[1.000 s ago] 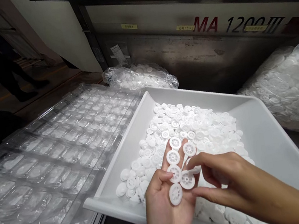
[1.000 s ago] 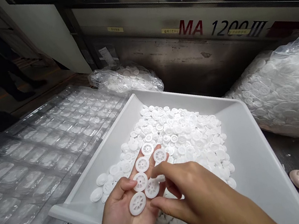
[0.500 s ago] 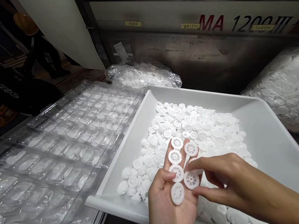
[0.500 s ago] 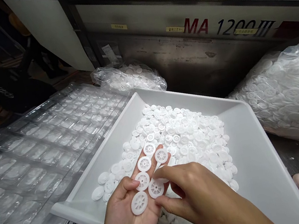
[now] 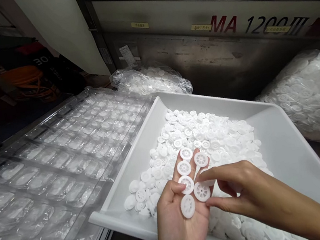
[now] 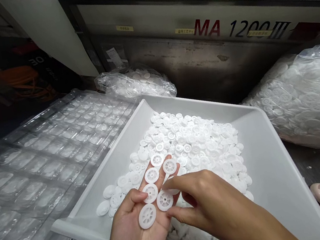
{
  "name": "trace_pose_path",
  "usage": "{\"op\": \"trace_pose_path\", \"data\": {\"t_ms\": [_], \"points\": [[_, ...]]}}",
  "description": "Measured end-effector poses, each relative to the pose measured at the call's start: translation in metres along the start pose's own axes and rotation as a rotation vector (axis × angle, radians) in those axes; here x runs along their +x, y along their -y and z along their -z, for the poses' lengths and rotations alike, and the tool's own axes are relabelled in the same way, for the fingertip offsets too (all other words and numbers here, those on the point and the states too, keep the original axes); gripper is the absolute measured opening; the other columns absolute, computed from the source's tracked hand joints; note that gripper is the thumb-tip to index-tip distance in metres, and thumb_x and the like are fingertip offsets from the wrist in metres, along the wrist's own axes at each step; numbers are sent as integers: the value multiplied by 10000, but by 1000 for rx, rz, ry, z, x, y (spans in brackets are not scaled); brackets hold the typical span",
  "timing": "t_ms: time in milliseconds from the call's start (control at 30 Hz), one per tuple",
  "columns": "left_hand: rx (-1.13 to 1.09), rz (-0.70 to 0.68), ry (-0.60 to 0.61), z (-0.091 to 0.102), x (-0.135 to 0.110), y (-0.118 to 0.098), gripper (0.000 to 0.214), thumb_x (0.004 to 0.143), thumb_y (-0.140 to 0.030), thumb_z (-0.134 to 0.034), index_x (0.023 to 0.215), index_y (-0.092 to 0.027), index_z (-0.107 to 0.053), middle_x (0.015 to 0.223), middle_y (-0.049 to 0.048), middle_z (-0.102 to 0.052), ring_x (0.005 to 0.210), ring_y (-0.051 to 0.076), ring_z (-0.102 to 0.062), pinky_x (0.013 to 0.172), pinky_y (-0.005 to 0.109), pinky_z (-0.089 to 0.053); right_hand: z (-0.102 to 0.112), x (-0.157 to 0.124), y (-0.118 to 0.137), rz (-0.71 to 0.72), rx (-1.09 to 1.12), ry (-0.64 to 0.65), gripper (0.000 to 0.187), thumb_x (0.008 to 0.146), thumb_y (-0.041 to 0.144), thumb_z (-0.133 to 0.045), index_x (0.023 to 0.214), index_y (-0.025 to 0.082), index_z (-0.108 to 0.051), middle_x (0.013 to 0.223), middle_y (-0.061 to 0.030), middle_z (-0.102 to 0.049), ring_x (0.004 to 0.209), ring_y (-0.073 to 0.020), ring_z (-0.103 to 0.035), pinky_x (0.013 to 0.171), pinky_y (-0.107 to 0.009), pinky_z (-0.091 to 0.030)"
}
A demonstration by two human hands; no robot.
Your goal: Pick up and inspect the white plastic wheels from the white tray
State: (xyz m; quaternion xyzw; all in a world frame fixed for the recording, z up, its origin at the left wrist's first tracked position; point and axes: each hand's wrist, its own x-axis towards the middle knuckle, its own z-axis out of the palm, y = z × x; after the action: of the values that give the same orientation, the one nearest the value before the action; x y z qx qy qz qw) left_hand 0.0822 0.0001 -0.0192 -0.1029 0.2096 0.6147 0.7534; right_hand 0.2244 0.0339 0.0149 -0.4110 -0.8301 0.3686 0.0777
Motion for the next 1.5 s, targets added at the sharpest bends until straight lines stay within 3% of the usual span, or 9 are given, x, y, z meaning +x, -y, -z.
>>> {"op": "trace_pose_path", "data": {"t_ms": [200, 367, 533, 667, 833, 1033, 1267, 1500], "points": [[26, -20, -42, 1, 0, 1, 582, 719, -62, -437, 1295, -145, -443, 1252, 140, -577, 1182, 267, -514, 993, 415, -424, 2, 0, 0, -21, 37, -1, 225, 847, 235, -592, 1061, 304, -601, 668, 78, -545, 567, -89, -462, 548, -204, -354], [47, -19, -92, -1, -1, 0, 634, 697, -60, -463, 1322, -157, -408, 1279, 155, -556, 1179, 289, -517, 995, 457, -421, 5, -2, -3, -26, 40, -12, 255, 837, 280, -622, 1086, 308, -571, 670, 74, -522, 562, -90, -458, 554, -213, -359], [44, -27, -66, -3, -1, 0, 615, 701, -57, -444, 1311, -130, -416, 1293, 167, -544, 1194, 288, -502, 1020, 457, -397, 16, -8, -4, -48, -5, -40, 207, 860, 320, -584, 1059, 315, -525, 667, 79, -498, 610, -91, -482, 598, -215, -372], [38, -44, -37, 1, 0, 1, 593, 720, -70, -448, 1310, -117, -418, 1313, 175, -525, 1207, 294, -485, 1042, 443, -378, 22, -13, -6, -93, -21, 52, 84, 897, 240, -480, 969, 279, -502, 648, 76, -478, 593, -99, -447, 574, -225, -355], [87, -44, -49, 2, 0, 2, 532, 730, -101, -468, 1260, -141, -492, 1304, 156, -539, 1207, 309, -483, 1041, 492, -363, 24, -22, -18, -216, -112, 200, 114, 876, 240, -488, 981, 285, -495, 835, 41, -550, 745, -129, -517, 649, -250, -387], [131, -59, -86, -1, -1, 2, 495, 716, -91, -484, 1205, -127, -550, 1277, 160, -561, 1202, 323, -485, 1036, 518, -355, 24, -24, -23, -188, -109, 250, 81, 854, 190, -491, 887, 262, -472, 834, 42, -550, 739, -132, -523, 640, -256, -390], [132, -53, -80, 0, -3, 2, 567, 709, -100, -496, 1275, -139, -478, 1282, 165, -556, 1201, 299, -491, 1044, 453, -370, 18, -18, -19, -192, -96, 180, 29, 882, 262, -501, 866, 252, -479, 785, 40, -548, 688, -128, -513, 601, -249, -372], [122, -58, -84, -4, -2, 1, 644, 699, -85, -499, 1332, -114, -383, 1272, 193, -556, 1188, 299, -502, 1030, 434, -395, 17, -10, -11, -233, -63, 71, 118, 897, 382, -499, 944, 274, -500, 670, 62, -504, 595, -119, -464, 536, -236, -337]]}}
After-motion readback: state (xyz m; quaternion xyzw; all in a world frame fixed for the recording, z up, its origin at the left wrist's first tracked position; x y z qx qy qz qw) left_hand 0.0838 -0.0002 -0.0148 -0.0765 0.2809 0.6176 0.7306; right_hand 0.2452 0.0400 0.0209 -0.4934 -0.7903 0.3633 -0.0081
